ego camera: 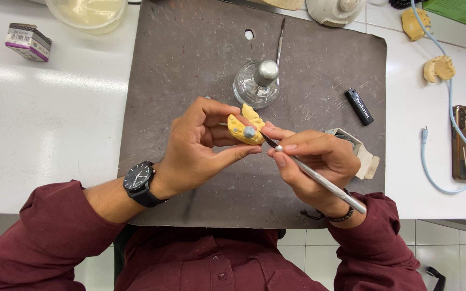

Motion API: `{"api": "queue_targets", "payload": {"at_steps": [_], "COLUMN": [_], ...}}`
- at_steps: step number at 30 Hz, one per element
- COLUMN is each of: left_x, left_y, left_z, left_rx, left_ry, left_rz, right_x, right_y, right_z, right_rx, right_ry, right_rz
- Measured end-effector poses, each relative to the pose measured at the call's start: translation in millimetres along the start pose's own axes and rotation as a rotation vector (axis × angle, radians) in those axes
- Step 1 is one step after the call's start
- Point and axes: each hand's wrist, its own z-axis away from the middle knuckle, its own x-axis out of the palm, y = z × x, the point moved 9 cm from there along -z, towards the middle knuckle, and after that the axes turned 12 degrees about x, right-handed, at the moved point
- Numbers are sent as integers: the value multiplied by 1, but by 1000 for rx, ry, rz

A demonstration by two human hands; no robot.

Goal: The person holds a yellow dental stone model of a dental arch and uses a metal wax carver to shape and smooth blue wax added on the teeth area, rotating the model in hand and working on different spots throughout the clip.

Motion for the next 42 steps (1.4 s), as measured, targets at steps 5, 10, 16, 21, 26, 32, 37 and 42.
{"api": "queue_targets", "payload": {"at_steps": [5,10,16,21,26,32,37,42], "left_x": [0,0,0,0,0,-2,-2,-3], "left_y": [8,10,11,11,12,10,9,10], "left_z": [-1,2,3,2,2,4,5,5], "left_rx": [99,144,158,162,172,161,150,156], "left_ry": [-7,-18,-20,-25,-34,-22,-18,-27], "left_rz": [-178,-286,-318,-338,-369,-374,-369,-390], "right_x": [5,8,9,10,10,12,13,14], "right_y": [-8,-9,-9,-10,-10,-12,-14,-15], "right_z": [0,-1,-4,-4,-4,-6,-6,-6], "right_rx": [-73,-75,-74,-73,-74,-81,-92,-96], "right_ry": [-18,-27,-30,-40,-45,-53,-54,-55], "right_rz": [109,163,208,221,219,221,233,243]}}
